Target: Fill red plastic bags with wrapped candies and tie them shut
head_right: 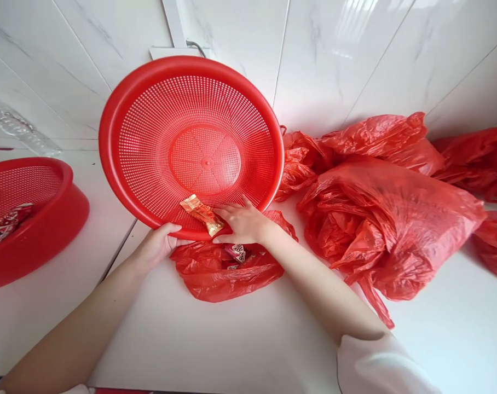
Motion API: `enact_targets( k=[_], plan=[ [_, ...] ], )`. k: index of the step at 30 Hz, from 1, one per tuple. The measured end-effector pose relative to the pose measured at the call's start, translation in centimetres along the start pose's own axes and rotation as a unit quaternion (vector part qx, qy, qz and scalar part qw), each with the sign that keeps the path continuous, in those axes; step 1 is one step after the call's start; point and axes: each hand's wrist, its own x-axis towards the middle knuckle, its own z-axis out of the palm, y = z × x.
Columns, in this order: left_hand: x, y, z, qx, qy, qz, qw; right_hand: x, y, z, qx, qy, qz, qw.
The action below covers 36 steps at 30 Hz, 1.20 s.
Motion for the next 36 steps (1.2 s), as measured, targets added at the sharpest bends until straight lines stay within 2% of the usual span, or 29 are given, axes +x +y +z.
enact_targets(
  k=[3, 7, 11, 13, 17, 19, 22, 25, 27, 36],
  plan=[
    [0.0, 0.1, 0.0, 0.000, 0.006, 0.006, 1.000, -0.1, 0.4, -0.7, 0.027, -0.023, -0.014, 0.999],
    [0.0, 0.2, -0.1, -0.002, 0.025, -0.002, 1.000, -1.2, 0.6, -3.3, 0.102, -0.038, -0.038, 0.993],
    [0.1, 0.2, 0.0, -0.003, 0.026, 0.003, 1.000, -2.3, 0.7, -5.4, 0.168, 0.041, 0.062, 0.983],
    [0.0, 0.2, 0.1, 0.000, 0.025, 0.002, 1.000, -2.8, 0.8, -6.1, 0.238, 0.056, 0.113, 0.963],
    [0.0, 0.1, 0.1, 0.000, 0.029, 0.004, 1.000, -3.2, 1.0, -6.8, 0.434, 0.001, 0.156, 0.887],
    [0.1, 0.1, 0.0, 0.000, 0.028, 0.006, 1.000, -3.3, 1.0, -6.9, 0.457, -0.015, 0.162, 0.875],
    [0.2, 0.1, -0.1, -0.001, 0.021, 0.004, 1.000, -3.3, 0.9, -6.9, 0.421, -0.018, 0.143, 0.895],
    [0.2, 0.1, -0.2, 0.003, 0.021, 0.010, 1.000, -3.2, 0.6, -6.9, 0.382, 0.012, 0.100, 0.919],
    [0.2, 0.1, -0.2, 0.008, 0.021, 0.013, 1.000, -3.0, 0.4, -6.9, 0.373, 0.024, 0.081, 0.924],
    [0.0, 0.2, 0.1, 0.015, 0.023, 0.013, 1.000, -2.6, 0.1, -6.2, 0.325, 0.006, 0.052, 0.944]
  ],
)
